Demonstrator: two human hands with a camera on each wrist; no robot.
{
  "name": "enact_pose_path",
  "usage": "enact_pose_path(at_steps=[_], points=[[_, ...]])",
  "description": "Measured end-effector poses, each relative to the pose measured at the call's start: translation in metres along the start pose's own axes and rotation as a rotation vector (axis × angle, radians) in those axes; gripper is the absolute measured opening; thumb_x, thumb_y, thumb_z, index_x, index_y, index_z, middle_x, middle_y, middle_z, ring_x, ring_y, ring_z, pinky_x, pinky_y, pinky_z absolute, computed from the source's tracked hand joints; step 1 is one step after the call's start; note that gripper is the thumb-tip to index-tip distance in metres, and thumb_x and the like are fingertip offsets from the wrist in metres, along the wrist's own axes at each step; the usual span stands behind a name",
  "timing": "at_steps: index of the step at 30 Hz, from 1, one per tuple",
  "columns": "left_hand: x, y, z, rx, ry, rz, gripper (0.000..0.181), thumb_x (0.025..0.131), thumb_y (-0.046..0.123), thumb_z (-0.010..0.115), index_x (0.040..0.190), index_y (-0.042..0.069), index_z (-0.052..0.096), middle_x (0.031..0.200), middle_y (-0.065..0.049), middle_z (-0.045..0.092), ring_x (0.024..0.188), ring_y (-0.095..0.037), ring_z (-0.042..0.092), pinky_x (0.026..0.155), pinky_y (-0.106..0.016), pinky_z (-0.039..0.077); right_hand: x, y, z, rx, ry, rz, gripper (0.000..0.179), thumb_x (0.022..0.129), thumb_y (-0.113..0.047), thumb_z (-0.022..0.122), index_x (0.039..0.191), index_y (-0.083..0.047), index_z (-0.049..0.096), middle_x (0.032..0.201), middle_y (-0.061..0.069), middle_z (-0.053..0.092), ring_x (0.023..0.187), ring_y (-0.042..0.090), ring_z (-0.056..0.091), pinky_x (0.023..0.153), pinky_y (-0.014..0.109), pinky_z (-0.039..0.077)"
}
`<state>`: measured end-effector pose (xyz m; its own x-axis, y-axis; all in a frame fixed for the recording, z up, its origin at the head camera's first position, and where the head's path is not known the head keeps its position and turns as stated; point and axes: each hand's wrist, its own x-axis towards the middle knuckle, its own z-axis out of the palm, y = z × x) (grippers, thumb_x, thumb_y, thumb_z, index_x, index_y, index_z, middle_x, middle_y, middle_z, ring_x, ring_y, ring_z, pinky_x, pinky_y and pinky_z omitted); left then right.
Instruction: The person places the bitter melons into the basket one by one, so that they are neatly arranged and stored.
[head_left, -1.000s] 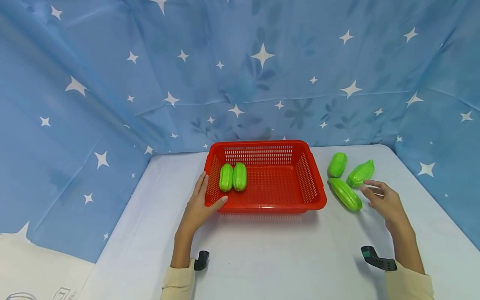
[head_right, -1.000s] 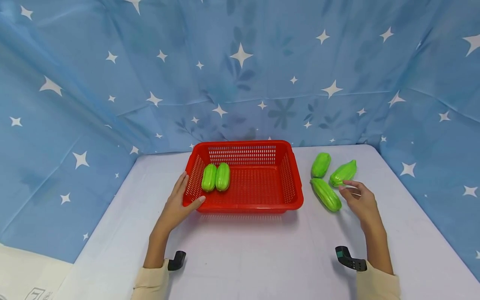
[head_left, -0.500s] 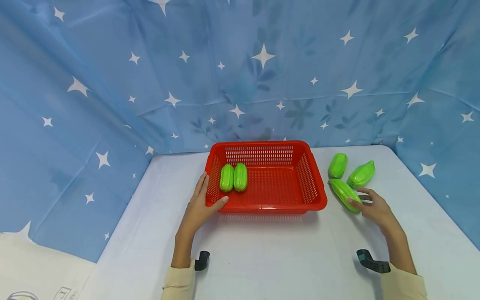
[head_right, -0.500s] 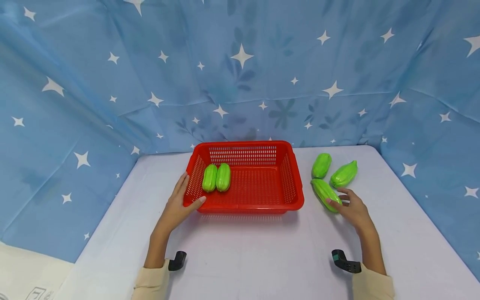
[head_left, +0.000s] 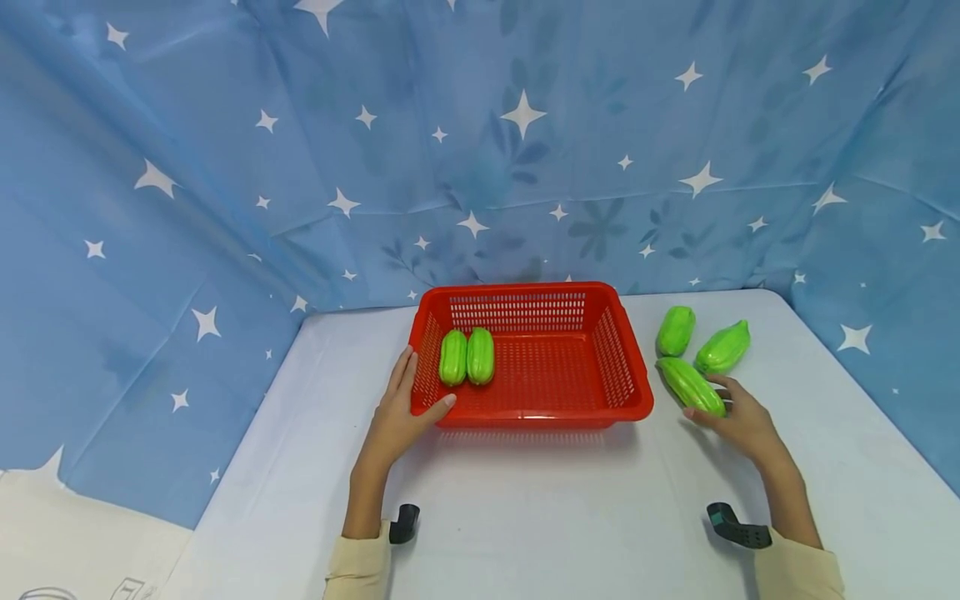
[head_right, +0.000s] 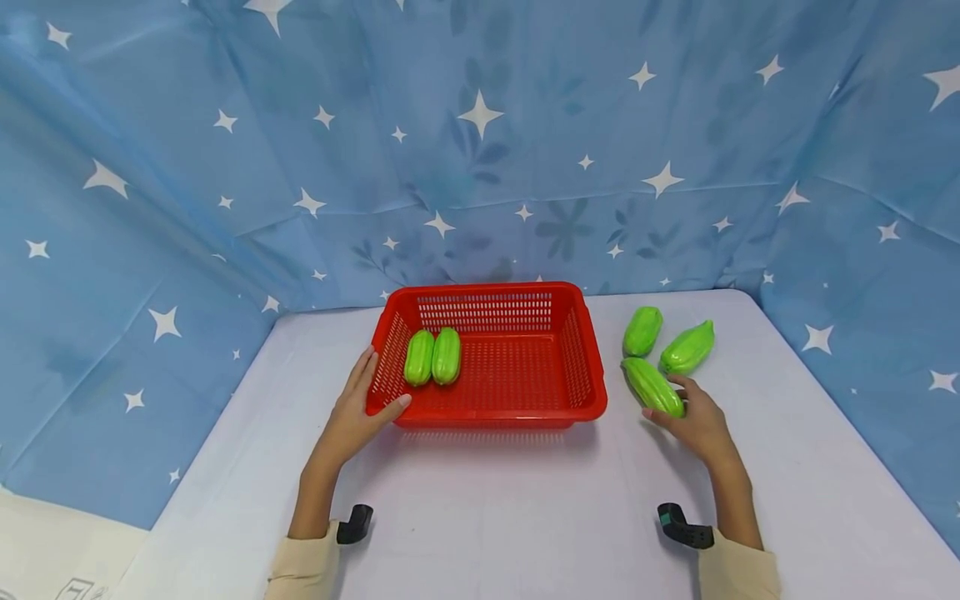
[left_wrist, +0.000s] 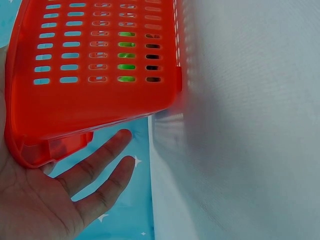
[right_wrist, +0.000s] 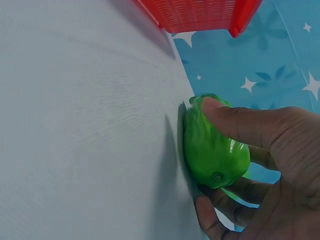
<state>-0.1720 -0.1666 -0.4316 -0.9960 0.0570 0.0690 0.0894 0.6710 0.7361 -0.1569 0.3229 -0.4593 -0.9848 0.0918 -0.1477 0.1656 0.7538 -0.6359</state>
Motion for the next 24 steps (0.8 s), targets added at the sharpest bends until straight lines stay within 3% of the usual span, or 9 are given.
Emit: enact_pose_path(at_steps=[16,24], points=[[-0.0001,-0.0006,0.0,-0.008,0.002,-0.004,0.102,0.079,0.071,0.062,0.158,0.028,0.013,0.163,0.018,0.005,0.149,-0.029,0.024,0.106,-0.06,0.041,0.002,0.0001,0.003,-0.038,0.058,-0.071,0.079,0.093,-0.037,0.065,0.142,0.011,0.029,0.135,0.044,0.037,0.118,0.059,0.044,0.088,0.065,0.05],[-0.0006,0.0015,-0.0011,-0.017,-0.001,-0.011,0.103,0.079,0.071,0.063,0.158,0.028,0.012,0.163,0.018,0.006,0.149,-0.029,0.024,0.106,-0.06,0.041,0.0032,-0.0013,0.0027,-0.048,0.045,-0.033,0.078,0.096,-0.04,0.06,0.142,0.013,0.028,0.137,0.044,0.036,0.12,0.058,0.043,0.09,0.066,0.048]])
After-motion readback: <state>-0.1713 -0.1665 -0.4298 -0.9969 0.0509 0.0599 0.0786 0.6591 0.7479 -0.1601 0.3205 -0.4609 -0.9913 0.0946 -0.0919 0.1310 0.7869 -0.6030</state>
